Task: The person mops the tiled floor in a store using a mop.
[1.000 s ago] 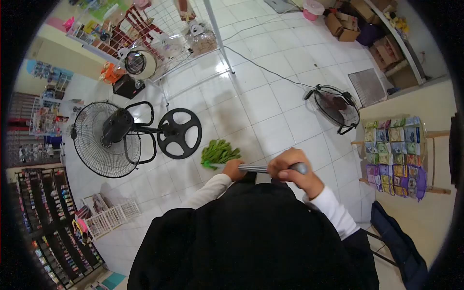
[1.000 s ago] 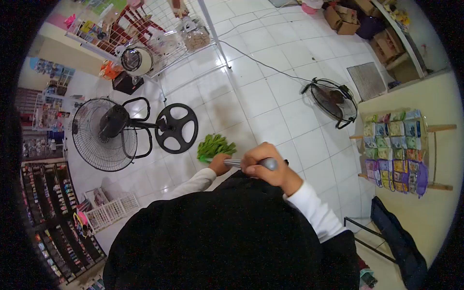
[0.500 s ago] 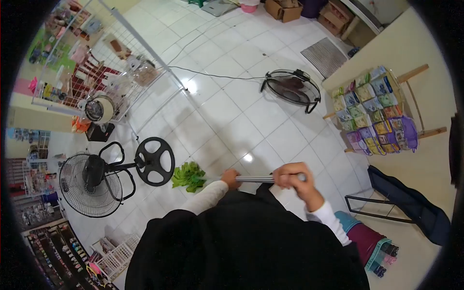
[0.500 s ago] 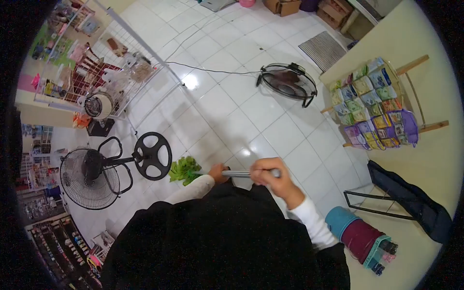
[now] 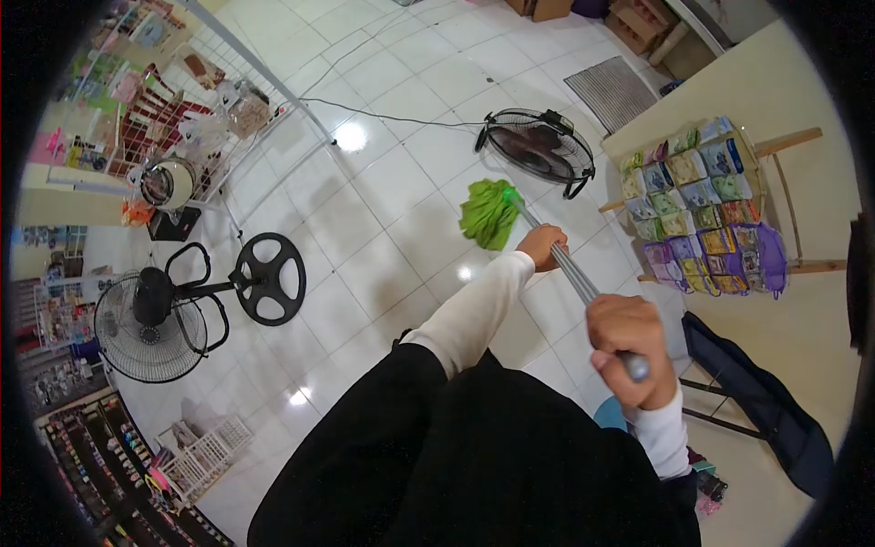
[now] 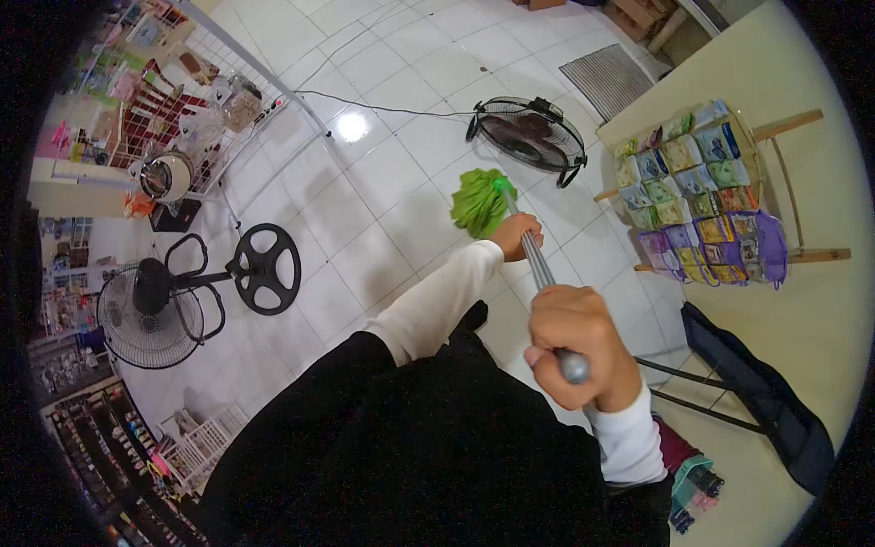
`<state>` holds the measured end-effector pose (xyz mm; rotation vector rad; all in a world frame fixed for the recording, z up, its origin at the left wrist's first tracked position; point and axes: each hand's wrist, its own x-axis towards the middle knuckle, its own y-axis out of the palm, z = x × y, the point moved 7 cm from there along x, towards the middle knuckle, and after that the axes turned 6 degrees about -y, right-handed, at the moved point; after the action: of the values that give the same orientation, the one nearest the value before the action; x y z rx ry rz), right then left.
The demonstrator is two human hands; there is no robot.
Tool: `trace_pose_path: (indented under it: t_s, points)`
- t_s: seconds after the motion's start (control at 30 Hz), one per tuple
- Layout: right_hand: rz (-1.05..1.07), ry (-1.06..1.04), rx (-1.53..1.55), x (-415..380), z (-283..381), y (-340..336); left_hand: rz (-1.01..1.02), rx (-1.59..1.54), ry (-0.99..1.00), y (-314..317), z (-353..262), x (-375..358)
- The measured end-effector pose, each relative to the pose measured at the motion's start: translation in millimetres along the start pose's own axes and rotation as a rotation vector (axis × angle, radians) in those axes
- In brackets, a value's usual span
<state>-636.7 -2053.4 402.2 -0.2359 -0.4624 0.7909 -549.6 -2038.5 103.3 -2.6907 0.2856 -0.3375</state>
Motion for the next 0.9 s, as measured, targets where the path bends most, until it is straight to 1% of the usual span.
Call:
trace_pose_path:
  t_s: [0.07,0.17,0.2,0.3,0.33,0.43,0.47,0.57,0.6,0.63,0.7,0.8,0.9]
  points:
    - [0.110,-0.053,0.012,-4.0,-6.9,16.2,0.032,-0.045,0.024,-1.3,7.4,-4.3]
    - [0.097,-0.058,0.114,7.1,10.4,24.3,0.003,-0.068,0.002,-15.3,1.3,-26.0]
    - [0.093,-0.078,0.146,9.6,14.2,26.0,-0.039,-0.034,-0.025,-25.6,-4.1,-36.8]
    - [0.083,-0.050,0.313,25.3,32.8,40.6,-0.031,-0.050,-0.135,-59.6,-7.2,-77.2]
    - [0.086,-0.057,0.345,30.5,38.0,48.6,0.005,-0.024,-0.213,-75.5,-7.2,-93.4]
    - [0.091,-0.050,0.492,46.4,48.8,81.0,-0.091,-0.060,-0.366,-130.1,-12.7,-152.7]
    - [0.125,-0.035,0.541,51.7,49.5,94.3,-0.095,-0.027,-0.386,-144.5,-9.4,-173.1]
    - [0.116,-0.027,0.658,65.0,46.1,140.4,-0.117,0.094,-0.463,-180.3,17.1,-242.8]
    - [0.170,-0.034,0.651,68.1,44.0,161.0,-0.108,0.166,-0.478,-191.3,27.8,-269.0]
    - [0.199,-0.064,0.674,70.2,40.4,183.6,-0.095,0.236,-0.494,-202.6,39.3,-296.0]
    - [0.245,-0.114,0.718,71.3,31.4,230.3,-0.110,0.259,-0.597,-227.4,61.8,-349.3]
    - [0.338,-0.056,0.658,74.0,16.8,282.9,-0.116,0.306,-0.689,-262.3,77.2,-401.3]
    - [0.324,-0.005,0.729,67.7,-5.2,317.1,-0.061,0.344,-0.788,-276.2,100.0,-433.0]
